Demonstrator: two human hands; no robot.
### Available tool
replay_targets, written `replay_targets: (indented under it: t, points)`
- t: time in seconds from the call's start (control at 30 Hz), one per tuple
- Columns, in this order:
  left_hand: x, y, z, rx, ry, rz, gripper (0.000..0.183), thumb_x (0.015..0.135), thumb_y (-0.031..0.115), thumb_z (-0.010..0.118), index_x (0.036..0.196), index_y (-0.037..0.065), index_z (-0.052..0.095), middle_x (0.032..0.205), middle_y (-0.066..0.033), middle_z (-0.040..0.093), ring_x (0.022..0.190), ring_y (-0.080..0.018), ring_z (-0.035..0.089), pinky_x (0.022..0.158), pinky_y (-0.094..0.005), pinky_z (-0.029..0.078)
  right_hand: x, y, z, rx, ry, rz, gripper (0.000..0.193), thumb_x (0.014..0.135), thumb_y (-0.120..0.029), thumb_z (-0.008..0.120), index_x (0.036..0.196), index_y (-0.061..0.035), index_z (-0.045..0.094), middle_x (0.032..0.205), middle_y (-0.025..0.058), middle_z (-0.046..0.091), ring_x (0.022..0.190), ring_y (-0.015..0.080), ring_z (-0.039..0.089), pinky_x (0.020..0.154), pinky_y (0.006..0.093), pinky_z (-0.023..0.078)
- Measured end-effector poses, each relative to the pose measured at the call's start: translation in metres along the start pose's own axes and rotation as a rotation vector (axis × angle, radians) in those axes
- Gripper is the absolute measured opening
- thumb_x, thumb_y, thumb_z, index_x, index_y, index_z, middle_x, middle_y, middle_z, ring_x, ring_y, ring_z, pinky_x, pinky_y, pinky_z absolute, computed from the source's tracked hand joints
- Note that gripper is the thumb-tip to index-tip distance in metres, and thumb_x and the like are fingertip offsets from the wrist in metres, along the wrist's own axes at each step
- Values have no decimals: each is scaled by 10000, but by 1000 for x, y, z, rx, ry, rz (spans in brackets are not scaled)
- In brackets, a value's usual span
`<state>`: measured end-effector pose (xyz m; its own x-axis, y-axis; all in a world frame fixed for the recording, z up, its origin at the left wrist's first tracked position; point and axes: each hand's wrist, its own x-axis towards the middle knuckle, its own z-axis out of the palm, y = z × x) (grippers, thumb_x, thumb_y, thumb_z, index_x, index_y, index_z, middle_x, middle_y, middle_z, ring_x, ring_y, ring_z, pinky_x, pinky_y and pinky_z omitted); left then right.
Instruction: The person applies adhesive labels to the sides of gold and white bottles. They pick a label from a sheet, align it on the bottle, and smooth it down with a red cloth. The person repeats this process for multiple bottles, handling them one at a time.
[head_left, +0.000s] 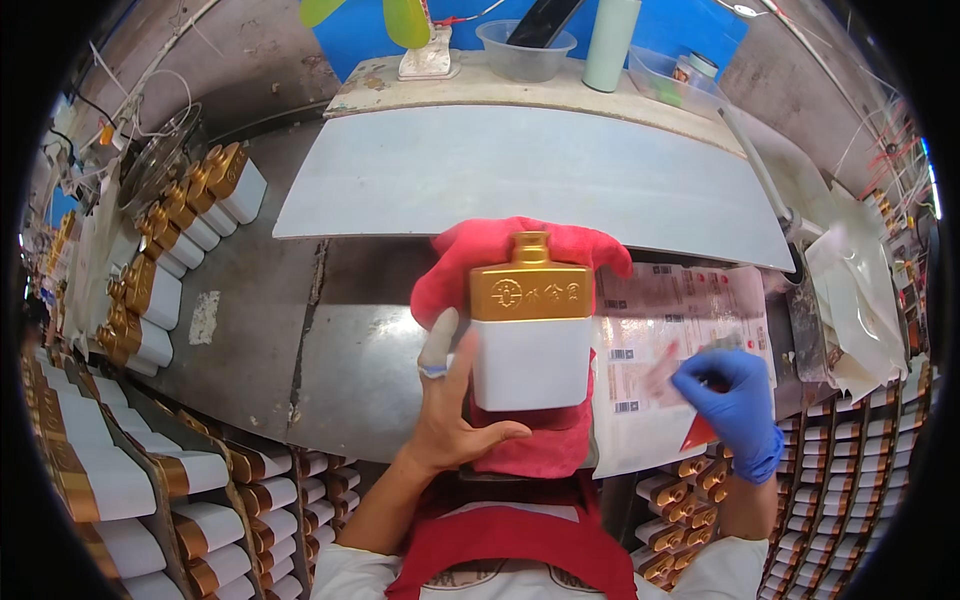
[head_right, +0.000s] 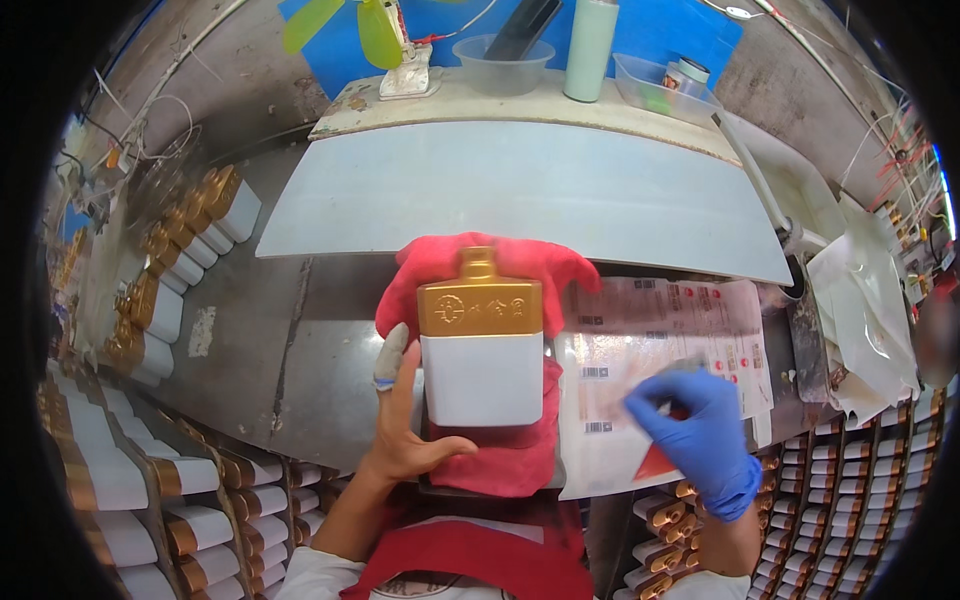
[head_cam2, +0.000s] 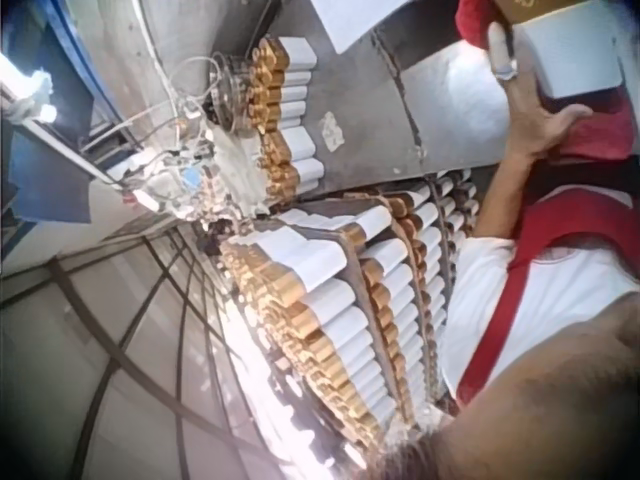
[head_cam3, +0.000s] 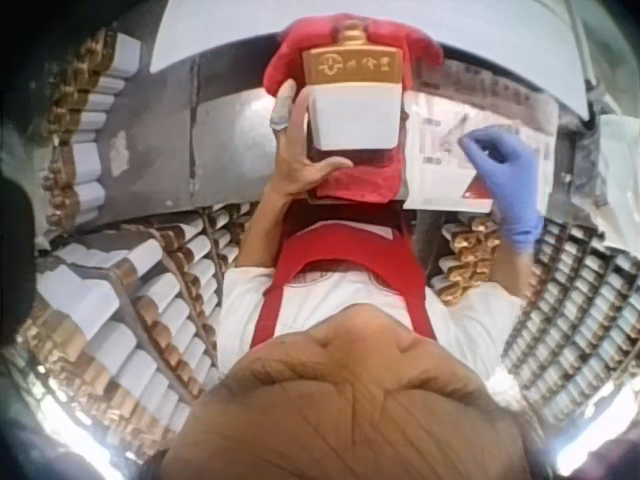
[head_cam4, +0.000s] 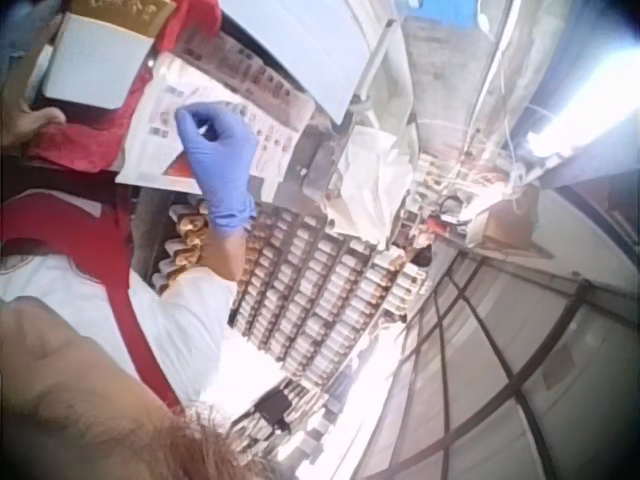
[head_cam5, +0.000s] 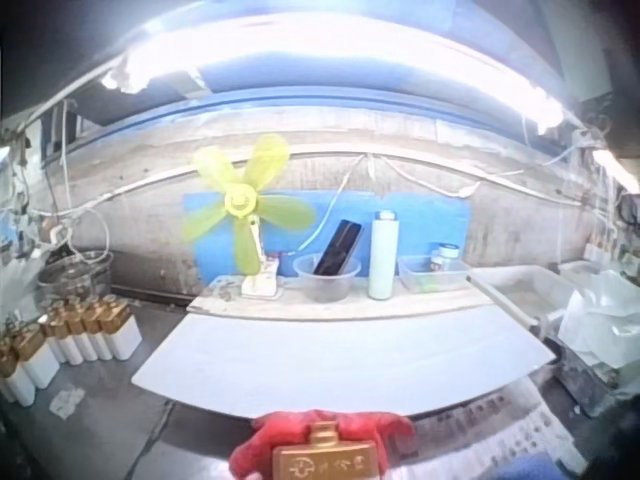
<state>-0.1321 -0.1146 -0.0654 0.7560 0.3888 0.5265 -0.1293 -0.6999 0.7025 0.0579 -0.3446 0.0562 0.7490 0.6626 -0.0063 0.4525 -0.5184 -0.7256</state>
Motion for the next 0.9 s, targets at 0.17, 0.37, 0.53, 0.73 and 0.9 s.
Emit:
replay_targets:
  t: [0.17, 0.37, 0.53, 0.73, 0.9]
  points:
    - [-4, -12, 10, -634, 1, -244, 1091, 730, 425, 787, 1476, -12, 121, 1502, -164, 198, 1346, -260, 285, 1093, -384, 257, 11, -37, 67, 485, -136, 82, 127, 762, -96, 732, 862, -20, 710, 734, 34, 654, 657, 77, 571, 601, 235, 467]
    - [14, 0, 22, -789, 61, -363, 863, 855, 205, 669, 1473, -9, 106, 1461, -150, 274, 1315, -237, 344, 1074, -367, 302, 19, -35, 100, 85, 15, -37, 169, 794, -187, 713, 890, -48, 709, 768, 84, 689, 620, 154, 621, 614, 271, 507]
    - [22, -6, 27, -578, 34, -395, 813, 840, 15, 609, 1473, 1, 100, 1406, -148, 354, 1262, -232, 421, 1036, -365, 360, 24, -38, 98, -3, -2, -78, 158, 790, -197, 712, 868, -61, 698, 753, 70, 680, 607, 166, 622, 595, 278, 508]
    - [16, 2, 22, -619, -21, -380, 910, 831, 167, 704, 1466, -38, 86, 1427, -208, 303, 1294, -263, 362, 1062, -369, 315, 28, -39, 95, -119, 18, -194, 117, 793, -186, 708, 814, -76, 678, 711, 57, 654, 592, 166, 620, 575, 285, 505]
    - [30, -4, 19, -522, 31, -406, 850, 859, 149, 648, 1472, -30, 87, 1447, -205, 294, 1285, -261, 376, 1058, -372, 316, 32, -38, 93, -151, 30, -204, 112, 789, -187, 717, 801, -84, 673, 705, 51, 639, 587, 164, 621, 567, 285, 504]
